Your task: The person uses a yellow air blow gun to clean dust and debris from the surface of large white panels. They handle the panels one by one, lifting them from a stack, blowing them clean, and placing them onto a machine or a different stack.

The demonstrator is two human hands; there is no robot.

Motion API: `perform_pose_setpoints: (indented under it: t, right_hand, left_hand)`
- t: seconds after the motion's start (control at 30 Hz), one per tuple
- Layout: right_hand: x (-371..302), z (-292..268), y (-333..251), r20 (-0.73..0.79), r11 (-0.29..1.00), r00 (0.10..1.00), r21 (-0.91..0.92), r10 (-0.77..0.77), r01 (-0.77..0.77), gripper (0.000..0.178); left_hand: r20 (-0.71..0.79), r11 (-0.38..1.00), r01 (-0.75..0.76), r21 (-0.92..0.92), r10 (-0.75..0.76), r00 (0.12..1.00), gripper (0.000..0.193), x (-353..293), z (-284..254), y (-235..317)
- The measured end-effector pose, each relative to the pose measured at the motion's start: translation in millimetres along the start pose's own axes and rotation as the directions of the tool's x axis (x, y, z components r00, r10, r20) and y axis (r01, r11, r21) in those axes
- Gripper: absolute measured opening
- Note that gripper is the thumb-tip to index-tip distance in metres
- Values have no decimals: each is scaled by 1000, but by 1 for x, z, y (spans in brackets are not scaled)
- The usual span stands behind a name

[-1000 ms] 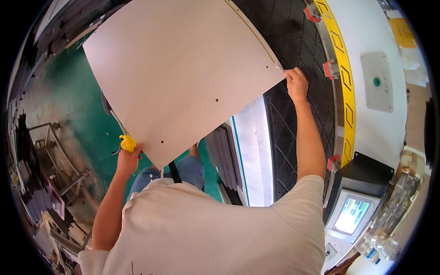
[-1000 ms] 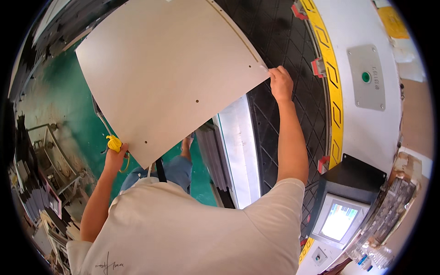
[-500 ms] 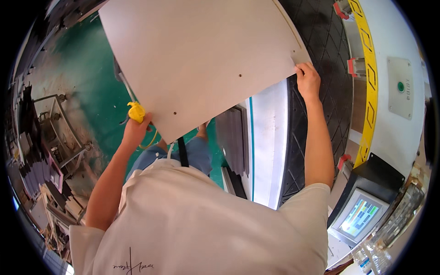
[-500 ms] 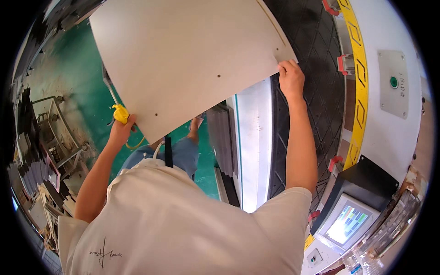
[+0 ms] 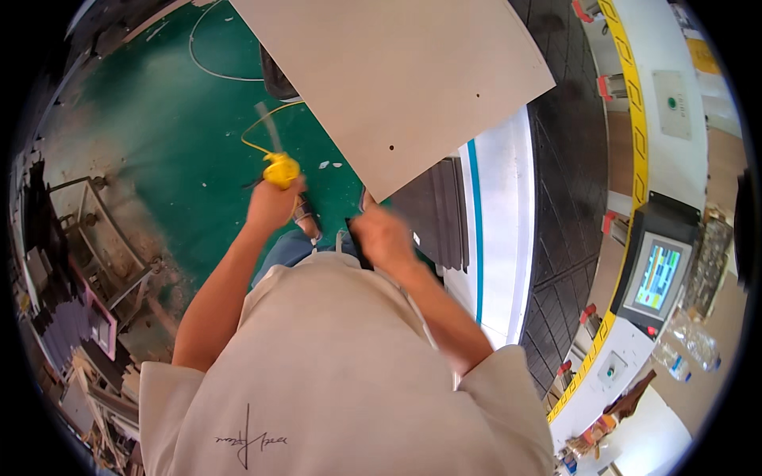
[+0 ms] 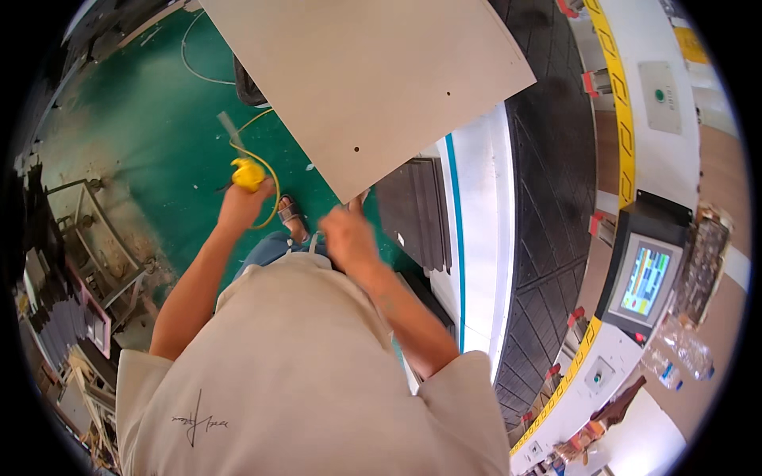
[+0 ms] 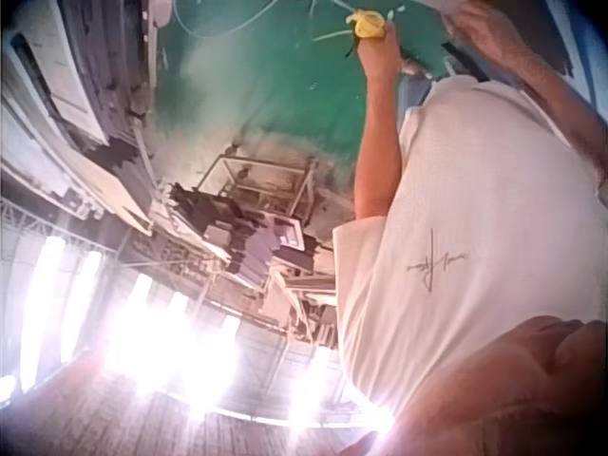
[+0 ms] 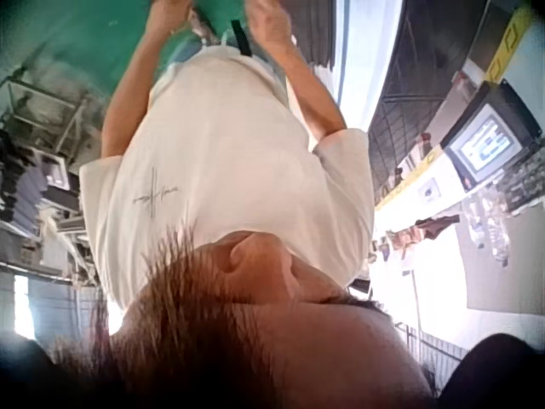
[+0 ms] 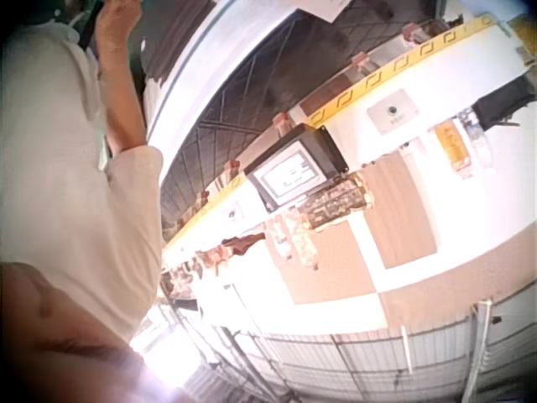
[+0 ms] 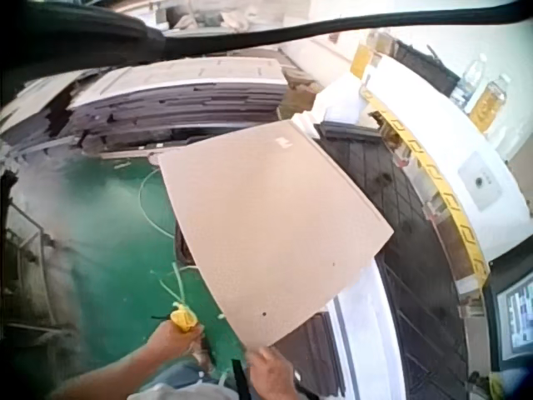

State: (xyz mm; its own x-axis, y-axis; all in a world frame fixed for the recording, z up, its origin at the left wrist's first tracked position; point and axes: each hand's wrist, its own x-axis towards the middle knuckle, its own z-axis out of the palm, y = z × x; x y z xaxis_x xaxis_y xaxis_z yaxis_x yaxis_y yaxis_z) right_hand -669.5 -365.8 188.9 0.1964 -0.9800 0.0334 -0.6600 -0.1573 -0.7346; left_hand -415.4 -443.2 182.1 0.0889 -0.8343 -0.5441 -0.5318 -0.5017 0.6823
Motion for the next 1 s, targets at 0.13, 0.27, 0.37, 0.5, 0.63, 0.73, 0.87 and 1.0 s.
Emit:
perform_pose_setpoints:
  t: [0.13, 0.27, 0.37, 0.5, 0.63, 0.73, 0.87, 1.0]
  right_hand:
    - [-41, 39, -23, 51, 925, 956, 243, 289, -293, 8]
    - [-47, 16, 4, -147, 767, 813, 459, 563, -448, 13]
    - [-29, -17, 15, -136, 643, 751, 627, 646, -440, 17]
    - [-26, -32, 23, -203, 522, 640, 775, 741, -357, 18]
    - [-5, -28, 17, -173, 469, 640, 820, 748, -327, 17]
    - [15, -19, 23, -132, 436, 681, 849, 720, -297, 17]
    - [38, -28, 31, -226, 437, 563, 857, 795, -273, 12]
    - [41, -55, 41, -262, 463, 587, 859, 766, -221, 12]
  left_hand:
    - [-189, 973, 162, 166, -130, 973, 32, -11, -66, -81]
    - [-287, 966, 255, 45, -232, 929, 38, -13, -129, -201]
    - [-602, 950, 314, 8, -246, 760, 55, -17, -164, -295]
    - [-472, 966, 104, 236, 21, 881, 42, -33, -175, -196]
    - [85, 916, 127, 380, -171, 982, 52, -75, -162, -32]
    - [345, 573, -401, 715, 210, 915, 62, -92, -140, 2]
    - [512, 543, -621, 566, 359, 781, 52, -101, -123, 63]
    - [432, 501, -531, 683, 309, 847, 54, -89, -110, 111]
